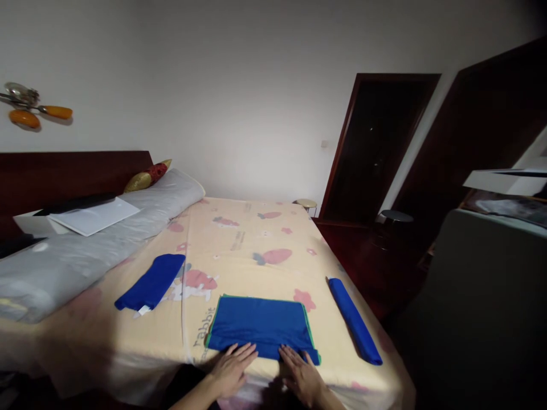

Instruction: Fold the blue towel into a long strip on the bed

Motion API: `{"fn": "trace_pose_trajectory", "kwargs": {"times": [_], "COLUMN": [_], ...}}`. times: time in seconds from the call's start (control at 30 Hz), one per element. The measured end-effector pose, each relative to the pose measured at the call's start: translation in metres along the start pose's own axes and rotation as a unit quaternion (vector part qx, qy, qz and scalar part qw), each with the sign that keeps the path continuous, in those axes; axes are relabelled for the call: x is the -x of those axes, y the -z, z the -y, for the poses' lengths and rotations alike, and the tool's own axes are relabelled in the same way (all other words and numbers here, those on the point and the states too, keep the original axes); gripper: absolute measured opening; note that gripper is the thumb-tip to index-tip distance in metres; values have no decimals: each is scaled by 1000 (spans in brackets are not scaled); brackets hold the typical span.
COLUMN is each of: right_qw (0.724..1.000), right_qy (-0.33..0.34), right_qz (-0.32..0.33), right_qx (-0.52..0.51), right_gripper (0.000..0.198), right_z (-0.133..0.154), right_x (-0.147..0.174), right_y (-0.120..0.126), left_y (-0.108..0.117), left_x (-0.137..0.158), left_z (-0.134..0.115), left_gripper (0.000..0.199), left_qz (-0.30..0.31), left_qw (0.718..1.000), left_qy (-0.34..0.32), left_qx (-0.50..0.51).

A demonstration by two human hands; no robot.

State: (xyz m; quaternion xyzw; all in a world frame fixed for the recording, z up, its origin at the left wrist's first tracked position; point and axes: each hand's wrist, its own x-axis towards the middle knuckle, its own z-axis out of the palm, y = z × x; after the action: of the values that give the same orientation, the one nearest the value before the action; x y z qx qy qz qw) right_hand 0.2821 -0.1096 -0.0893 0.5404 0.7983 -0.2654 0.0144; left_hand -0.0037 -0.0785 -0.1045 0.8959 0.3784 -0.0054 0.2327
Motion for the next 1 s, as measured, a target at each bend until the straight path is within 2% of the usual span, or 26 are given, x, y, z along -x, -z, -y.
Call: {"fn": "trace_pose_trajectory", "kwargs": {"times": [0.13, 0.2, 0.3, 0.4, 0.57, 0.63, 0.7, 0.8, 0.9, 1.0], "right_qw": [993, 985, 976, 984, 998, 998, 998, 997, 986, 975], "right_qy": [-84, -122, -152, -106, 28, 47, 43, -15, -103, -144], "right_qz": [-80, -103, -131, -129, -58, -35, -33, -78, -124, -144], "right_qx": [37, 59, 84, 66, -7, -14, -20, -11, 33, 92], "right_gripper": [62, 59, 57, 59, 66, 67, 67, 63, 50, 45], "right_z": [-29, -42, -49, -36, 12, 27, 30, 4, -51, -99], "right_x": [5, 7, 7, 4, -12, -21, -28, -29, -15, 0], "right_y": [0, 0, 0, 2, 9, 10, 10, 8, 6, 9], "left_y": [10, 14, 16, 13, 2, 0, 1, 10, 21, 30], "left_x": [7, 11, 14, 10, -19, -35, -46, -41, -8, 31], "left_z": [31, 40, 41, 33, 1, -11, -15, 3, 46, 89], "left_gripper": [46, 45, 45, 44, 53, 56, 57, 52, 48, 47], "left_qz": [-100, -131, -154, -146, -75, -51, -36, -52, -108, -166], "left_qw": [986, 974, 964, 974, 997, 999, 999, 997, 980, 952], "left_qy": [119, 166, 191, 144, 25, 4, 3, 54, 162, 240], "left_qx": [-52, -79, -100, -93, -26, 2, 27, 27, -31, -97]}}
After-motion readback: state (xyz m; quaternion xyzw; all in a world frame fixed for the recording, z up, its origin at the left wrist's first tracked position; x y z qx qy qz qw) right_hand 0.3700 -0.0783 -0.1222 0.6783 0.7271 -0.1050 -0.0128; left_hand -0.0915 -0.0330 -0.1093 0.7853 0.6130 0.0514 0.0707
